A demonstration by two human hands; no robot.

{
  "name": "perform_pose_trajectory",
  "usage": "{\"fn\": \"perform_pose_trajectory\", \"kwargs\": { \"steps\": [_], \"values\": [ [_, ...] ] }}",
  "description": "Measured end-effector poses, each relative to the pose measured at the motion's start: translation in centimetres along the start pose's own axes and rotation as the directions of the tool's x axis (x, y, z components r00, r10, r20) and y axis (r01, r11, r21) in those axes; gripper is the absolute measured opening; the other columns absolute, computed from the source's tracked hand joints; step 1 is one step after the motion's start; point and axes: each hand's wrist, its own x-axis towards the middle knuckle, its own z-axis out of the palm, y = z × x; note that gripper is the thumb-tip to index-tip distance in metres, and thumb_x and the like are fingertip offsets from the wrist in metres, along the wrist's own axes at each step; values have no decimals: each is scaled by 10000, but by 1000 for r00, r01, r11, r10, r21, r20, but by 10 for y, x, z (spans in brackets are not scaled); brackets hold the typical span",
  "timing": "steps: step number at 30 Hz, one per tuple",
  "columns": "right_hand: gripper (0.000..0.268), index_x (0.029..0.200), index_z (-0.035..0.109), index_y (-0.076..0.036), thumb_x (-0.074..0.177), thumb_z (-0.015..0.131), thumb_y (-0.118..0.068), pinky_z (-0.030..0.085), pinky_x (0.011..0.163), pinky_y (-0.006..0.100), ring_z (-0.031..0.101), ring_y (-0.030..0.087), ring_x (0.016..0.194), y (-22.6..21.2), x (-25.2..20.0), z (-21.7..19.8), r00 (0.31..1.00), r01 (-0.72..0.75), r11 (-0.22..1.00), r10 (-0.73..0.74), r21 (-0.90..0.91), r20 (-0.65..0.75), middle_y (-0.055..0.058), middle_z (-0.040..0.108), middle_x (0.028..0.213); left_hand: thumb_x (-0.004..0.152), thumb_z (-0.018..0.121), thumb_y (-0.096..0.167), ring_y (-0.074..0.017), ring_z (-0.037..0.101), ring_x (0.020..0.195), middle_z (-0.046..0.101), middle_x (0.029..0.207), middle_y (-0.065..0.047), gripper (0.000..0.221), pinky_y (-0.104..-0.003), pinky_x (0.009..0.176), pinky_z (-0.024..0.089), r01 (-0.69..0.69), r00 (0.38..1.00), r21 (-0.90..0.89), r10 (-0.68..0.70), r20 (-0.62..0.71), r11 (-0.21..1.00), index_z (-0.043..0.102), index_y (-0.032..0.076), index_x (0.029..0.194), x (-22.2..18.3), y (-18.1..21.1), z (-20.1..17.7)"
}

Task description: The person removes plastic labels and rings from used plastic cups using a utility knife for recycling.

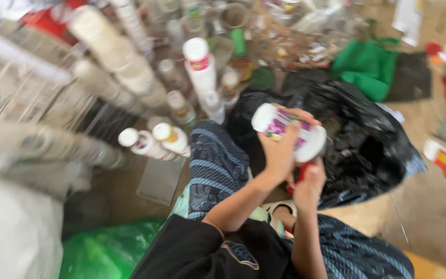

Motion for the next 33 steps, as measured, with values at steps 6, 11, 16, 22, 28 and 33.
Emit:
{"fn": "perform_pose_trajectory", "kwargs": {
  "steps": [6, 11, 16, 22, 28, 33],
  "values": [
    [546, 1200, 557, -27, 1074, 403, -535, 298, 431, 218, 429, 51, 508, -31, 6, 25, 994, -104, 992, 102, 77, 29, -9, 558, 788, 971, 523, -68, -316, 724, 957, 662, 1229, -242, 352, -415, 798, 617, 149, 986, 102, -140, -92, 984, 435, 52, 1290, 17, -3, -14],
    [416, 981, 554, -48, 1107, 460, -434, 315, 489, 217, 432, 33, 566, -33, -3, 29, 996, -88, 996, 88, -2, 4, -28, 519, 731, 954, 533, -39, -317, 720, 900, 654, 1270, -235, 368, -406, 796, 601, 96, 990, 112, -83, -110, 989, 418, 46, 1293, 22, -7, -26],
    [410, 968, 546, -49, 1095, 462, -430, 311, 503, 208, 412, 23, 557, -40, -4, 22, 997, -72, 995, 70, -65, -31, -34, 523, 663, 955, 543, -18, -270, 680, 907, 618, 1209, -179, 382, -399, 821, 589, 70, 996, 187, -58, -69, 980, 411, 49, 1307, 11, -6, -9],
    [387, 987, 563, -47, 1079, 464, -409, 294, 481, 204, 415, 16, 561, -37, 3, 16, 994, -94, 995, 92, -32, -66, -40, 521, 674, 970, 568, -43, -243, 632, 957, 561, 1078, -125, 377, -437, 913, 582, 0, 1000, 216, 4, -18, 976, 405, 33, 1302, 0, -13, -8],
    [364, 985, 554, -48, 1092, 446, -379, 289, 474, 197, 416, 14, 539, -34, 2, -3, 993, -96, 995, 94, -37, -70, -27, 539, 643, 943, 606, -84, -241, 620, 960, 563, 1072, -111, 436, -465, 942, 572, -69, 998, 198, 70, 4, 978, 396, 77, 1290, 2, -7, 1],
    [339, 992, 559, -35, 1101, 467, -342, 314, 491, 204, 426, 24, 545, -37, 6, -4, 999, -42, 997, 41, -66, -17, -5, 545, 642, 955, 602, -74, -238, 618, 980, 571, 1063, -117, 413, -466, 980, 558, -59, 998, 193, 60, 3, 979, 415, 69, 1294, -2, -13, -1]
  ]
}}
